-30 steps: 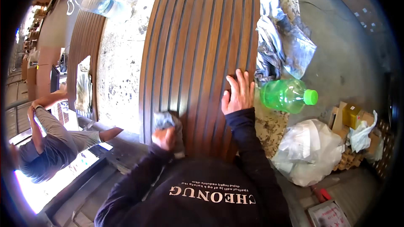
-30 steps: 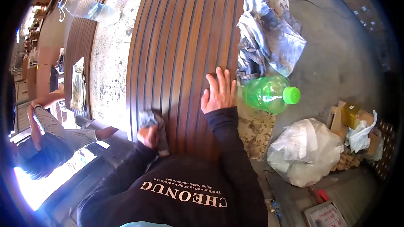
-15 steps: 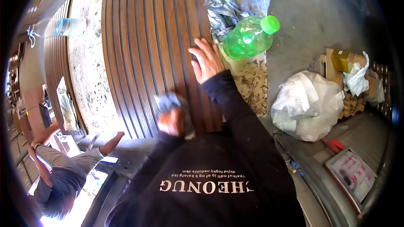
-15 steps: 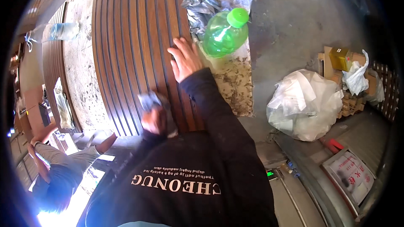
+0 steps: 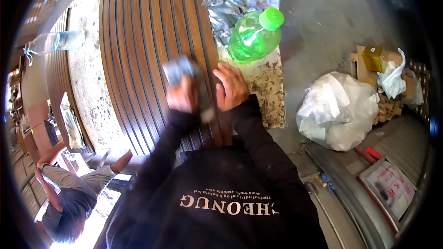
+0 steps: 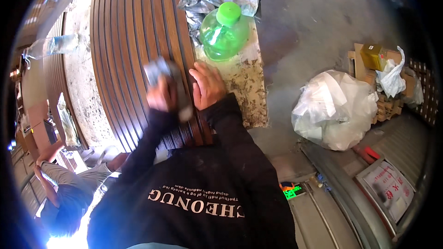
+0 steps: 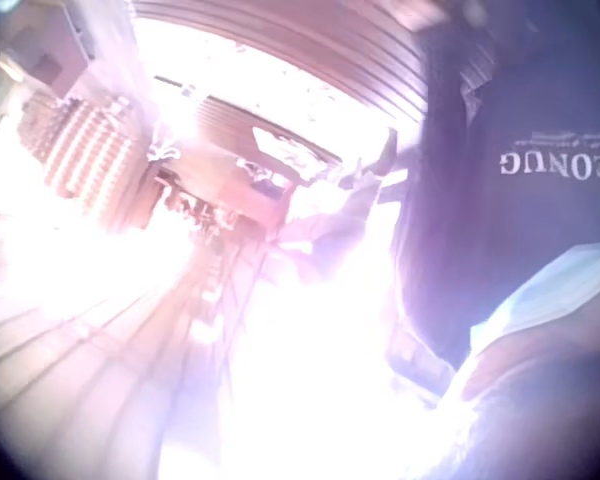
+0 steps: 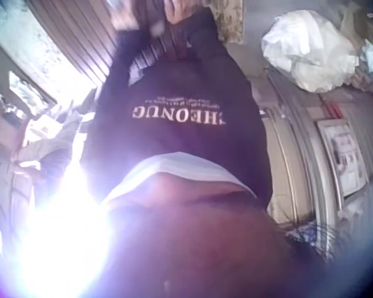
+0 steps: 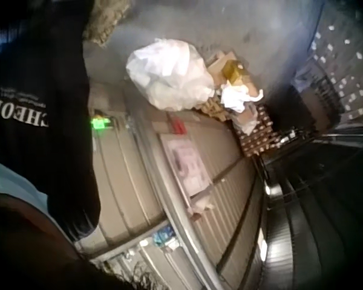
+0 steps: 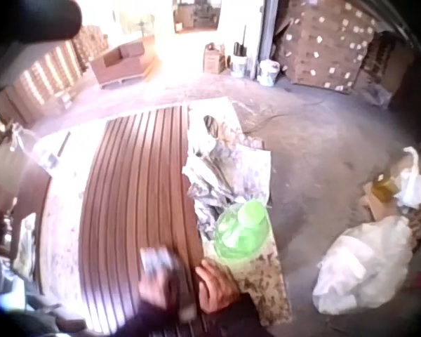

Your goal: The person wipes down wooden slatted panels using a cloth and a green bottle of liquid, then lifts one panel off the table.

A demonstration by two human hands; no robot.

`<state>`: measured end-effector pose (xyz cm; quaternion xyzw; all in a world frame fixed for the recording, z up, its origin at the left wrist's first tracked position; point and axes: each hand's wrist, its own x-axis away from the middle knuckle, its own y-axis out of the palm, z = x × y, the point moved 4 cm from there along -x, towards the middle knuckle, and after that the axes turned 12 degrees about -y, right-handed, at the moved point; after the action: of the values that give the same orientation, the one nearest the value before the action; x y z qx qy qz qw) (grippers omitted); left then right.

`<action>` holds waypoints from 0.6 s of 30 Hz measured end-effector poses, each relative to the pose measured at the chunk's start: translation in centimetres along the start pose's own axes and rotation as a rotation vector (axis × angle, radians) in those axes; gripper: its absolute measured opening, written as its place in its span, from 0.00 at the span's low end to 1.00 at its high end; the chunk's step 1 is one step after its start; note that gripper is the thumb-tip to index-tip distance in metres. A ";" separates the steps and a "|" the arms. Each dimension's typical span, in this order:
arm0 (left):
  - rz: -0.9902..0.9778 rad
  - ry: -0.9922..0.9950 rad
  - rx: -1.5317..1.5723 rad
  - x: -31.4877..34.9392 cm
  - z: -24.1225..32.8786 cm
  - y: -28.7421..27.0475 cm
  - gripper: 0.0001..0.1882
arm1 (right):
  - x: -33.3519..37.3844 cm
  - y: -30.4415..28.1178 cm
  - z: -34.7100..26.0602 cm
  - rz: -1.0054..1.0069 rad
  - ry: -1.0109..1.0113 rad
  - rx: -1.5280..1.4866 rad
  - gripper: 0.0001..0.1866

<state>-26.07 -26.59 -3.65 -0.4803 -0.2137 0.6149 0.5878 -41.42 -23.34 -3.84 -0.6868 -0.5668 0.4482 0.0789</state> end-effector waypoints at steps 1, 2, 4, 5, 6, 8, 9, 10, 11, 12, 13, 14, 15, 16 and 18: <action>-0.168 -0.047 0.039 3.6 0.8 -1.6 0.06 | -0.3 0.3 -0.5 -0.012 0.020 -0.010 0.19; -0.223 -0.046 0.103 7.2 1.9 -2.9 0.04 | -0.3 -0.3 -0.5 -0.004 0.026 -0.002 0.19; -0.281 0.067 0.170 9.6 2.7 -4.6 0.04 | -0.9 -0.2 -1.3 -0.033 0.023 -0.042 0.21; -0.302 0.089 0.169 8.8 2.7 -4.4 0.03 | -0.6 -0.4 -1.7 -0.030 0.009 -0.040 0.21; -0.294 0.118 0.160 6.2 2.7 -3.7 0.03 | -0.6 -0.3 -1.5 0.043 0.007 -0.077 0.22; -0.336 0.078 0.125 1.2 2.6 -1.3 0.03 | 0.6 0.2 -0.5 0.164 -0.106 -0.021 0.24; -0.252 -0.034 0.087 -1.8 0.8 0.7 0.04 | 0.2 0.4 -1.4 0.119 -0.028 -0.072 0.21; -0.180 -0.140 0.069 -4.8 0.1 2.3 0.04 | 0.4 0.8 -1.8 0.118 0.049 -0.067 0.21; -0.180 -0.305 0.041 -7.5 0.4 3.1 0.05 | 1.4 1.8 -1.4 0.111 0.060 -0.071 0.22; -0.103 -0.337 0.040 -8.2 -0.8 4.3 0.06 | 1.1 2.1 -2.1 0.169 -0.011 -0.096 0.24; 0.035 -0.265 0.011 -7.9 -1.0 4.7 0.07 | 0.8 1.8 -2.5 0.164 -0.026 -0.066 0.24; 0.080 -0.140 0.146 -7.7 -0.1 4.6 0.07 | 0.6 0.9 -2.2 0.172 -0.037 -0.018 0.24; 0.145 -0.012 0.120 -6.6 1.3 3.8 0.07 | 0.0 -0.3 -2.1 0.149 -0.036 0.000 0.23; 0.114 0.009 0.158 -4.9 2.8 2.5 0.08 | -0.2 -1.4 -2.0 0.123 -0.021 0.022 0.23; -0.285 -0.032 0.114 0.4 3.2 0.5 0.06 | 0.5 -0.1 0.6 0.236 -0.018 -0.101 0.25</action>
<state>-28.94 -25.36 -2.74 -0.4012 -0.2540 0.5440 0.6918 -41.89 -23.12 -4.40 -0.7479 -0.5044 0.4313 -0.0141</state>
